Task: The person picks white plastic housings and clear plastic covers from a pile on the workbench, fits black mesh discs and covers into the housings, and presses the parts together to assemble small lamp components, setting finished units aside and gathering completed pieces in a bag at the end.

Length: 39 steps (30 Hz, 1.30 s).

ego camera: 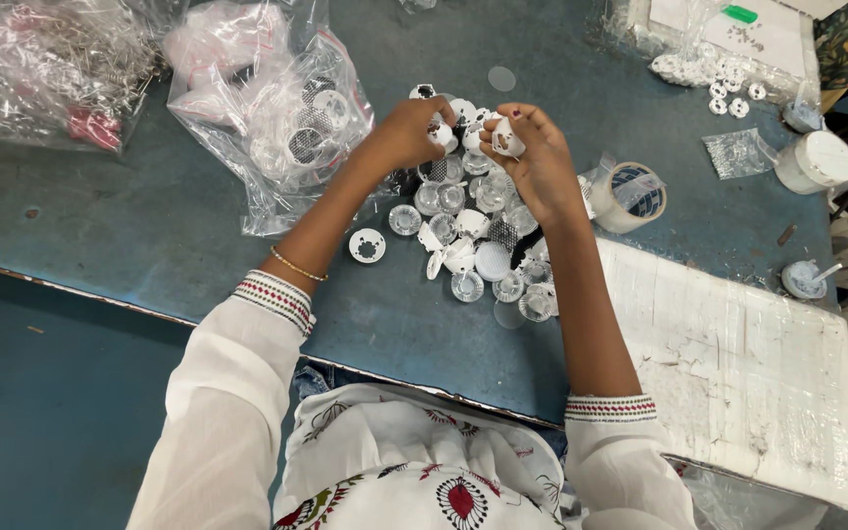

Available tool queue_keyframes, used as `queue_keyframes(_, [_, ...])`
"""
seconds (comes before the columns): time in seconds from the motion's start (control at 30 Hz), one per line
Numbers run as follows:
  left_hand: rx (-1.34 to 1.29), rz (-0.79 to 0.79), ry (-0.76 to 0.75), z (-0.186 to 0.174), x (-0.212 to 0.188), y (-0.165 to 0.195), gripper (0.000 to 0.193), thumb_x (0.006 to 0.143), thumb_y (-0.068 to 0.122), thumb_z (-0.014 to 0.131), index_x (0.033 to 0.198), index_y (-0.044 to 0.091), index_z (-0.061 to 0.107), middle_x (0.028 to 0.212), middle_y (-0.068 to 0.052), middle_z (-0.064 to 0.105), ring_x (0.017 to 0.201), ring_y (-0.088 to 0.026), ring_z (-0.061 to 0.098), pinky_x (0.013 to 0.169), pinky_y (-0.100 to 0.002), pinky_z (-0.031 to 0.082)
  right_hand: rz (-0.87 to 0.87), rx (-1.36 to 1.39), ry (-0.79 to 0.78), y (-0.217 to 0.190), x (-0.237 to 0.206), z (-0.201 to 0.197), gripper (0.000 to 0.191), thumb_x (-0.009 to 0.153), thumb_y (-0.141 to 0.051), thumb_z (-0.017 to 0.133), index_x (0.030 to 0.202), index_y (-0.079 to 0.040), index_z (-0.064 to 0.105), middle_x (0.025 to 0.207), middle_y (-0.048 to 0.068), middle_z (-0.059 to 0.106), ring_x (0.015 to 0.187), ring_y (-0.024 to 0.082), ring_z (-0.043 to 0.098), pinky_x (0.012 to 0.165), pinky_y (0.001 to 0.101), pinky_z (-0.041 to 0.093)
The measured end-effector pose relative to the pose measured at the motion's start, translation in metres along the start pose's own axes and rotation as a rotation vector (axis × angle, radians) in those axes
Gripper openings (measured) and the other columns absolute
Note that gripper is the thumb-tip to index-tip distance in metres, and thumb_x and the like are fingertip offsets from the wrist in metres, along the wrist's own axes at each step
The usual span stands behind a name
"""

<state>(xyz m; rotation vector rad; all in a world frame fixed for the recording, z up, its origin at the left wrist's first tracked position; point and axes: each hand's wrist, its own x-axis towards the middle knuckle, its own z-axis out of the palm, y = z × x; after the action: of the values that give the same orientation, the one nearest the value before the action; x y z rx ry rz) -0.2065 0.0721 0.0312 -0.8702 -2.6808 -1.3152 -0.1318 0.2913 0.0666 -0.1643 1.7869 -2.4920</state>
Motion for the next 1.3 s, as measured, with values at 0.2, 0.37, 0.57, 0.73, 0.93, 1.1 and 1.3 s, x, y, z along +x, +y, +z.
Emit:
queue_keyframes(0.2, [0.08,0.008,0.039,0.017,0.002,0.0,0.043,0.073,0.011,0.082,0.11,0.009,0.062,0.111,-0.016,0.066,0.11,-0.036,0.062,0.093,-0.045,0.052,0.026,-0.038,0.005,0.001,-0.003,0.009,0.023,0.107,-0.018,0.055,0.119,0.0,0.061,0.111,0.016,0.069,0.103,0.022,0.07,0.096,0.0391,0.062])
queue_keyframes(0.37, [0.35,-0.115,-0.001,0.023,0.009,0.015,0.042,0.074,0.022,0.082,0.109,0.009,0.064,0.123,-0.022,0.058,0.121,-0.041,0.054,0.097,-0.051,0.048,0.035,-0.043,0.017,0.0,-0.009,0.005,0.02,0.107,-0.018,0.056,0.117,-0.002,0.061,0.109,0.014,0.069,0.102,0.021,0.071,0.096,0.0382,0.062])
queue_keyframes(0.57, [0.289,-0.151,0.024,0.026,0.02,0.015,0.039,0.072,0.025,0.081,0.102,0.005,0.067,0.119,-0.023,0.061,0.112,-0.041,0.061,0.091,-0.049,0.051,0.023,-0.027,0.008,0.002,-0.01,-0.006,0.02,0.107,-0.017,0.056,0.116,-0.001,0.061,0.108,0.014,0.07,0.101,0.022,0.071,0.095,0.039,0.062])
queue_keyframes(0.73, [-0.153,-0.21,0.203,0.014,0.029,0.013,0.026,0.08,0.025,0.076,0.095,0.006,0.069,0.101,-0.015,0.074,0.094,-0.027,0.074,0.084,-0.034,0.058,0.016,-0.004,0.047,0.007,-0.007,-0.014,0.022,0.106,-0.019,0.054,0.117,0.0,0.061,0.109,0.015,0.07,0.102,0.022,0.071,0.094,0.0389,0.061])
queue_keyframes(0.93, [-0.846,-0.372,0.049,0.029,0.02,0.029,0.022,0.087,0.026,0.07,0.101,0.011,0.064,0.096,-0.003,0.068,0.087,-0.013,0.066,0.077,-0.033,0.057,-0.342,-0.03,0.06,0.021,-0.003,0.01,0.03,0.111,-0.02,0.055,0.132,0.001,0.057,0.127,0.015,0.062,0.12,0.021,0.06,0.112,0.0364,0.049])
queue_keyframes(1.1, [-1.516,-0.482,-0.098,0.057,0.008,0.038,0.019,0.093,0.025,0.061,0.103,0.009,0.063,0.094,-0.002,0.068,0.089,-0.015,0.064,0.082,-0.036,0.056,-0.641,-0.732,0.163,0.016,-0.019,0.029,0.03,0.111,-0.015,0.056,0.138,-0.005,0.059,0.144,0.016,0.055,0.137,0.029,0.053,0.116,0.0378,0.042])
queue_keyframes(1.3, [-1.703,-0.45,0.026,0.049,0.002,0.037,0.018,0.093,0.017,0.064,0.106,0.004,0.062,0.098,-0.007,0.066,0.089,-0.018,0.065,0.09,-0.041,0.059,-0.691,-0.915,0.077,0.005,-0.029,0.031,0.032,0.11,-0.014,0.055,0.141,-0.007,0.06,0.144,0.012,0.057,0.136,0.029,0.059,0.116,0.0388,0.046])
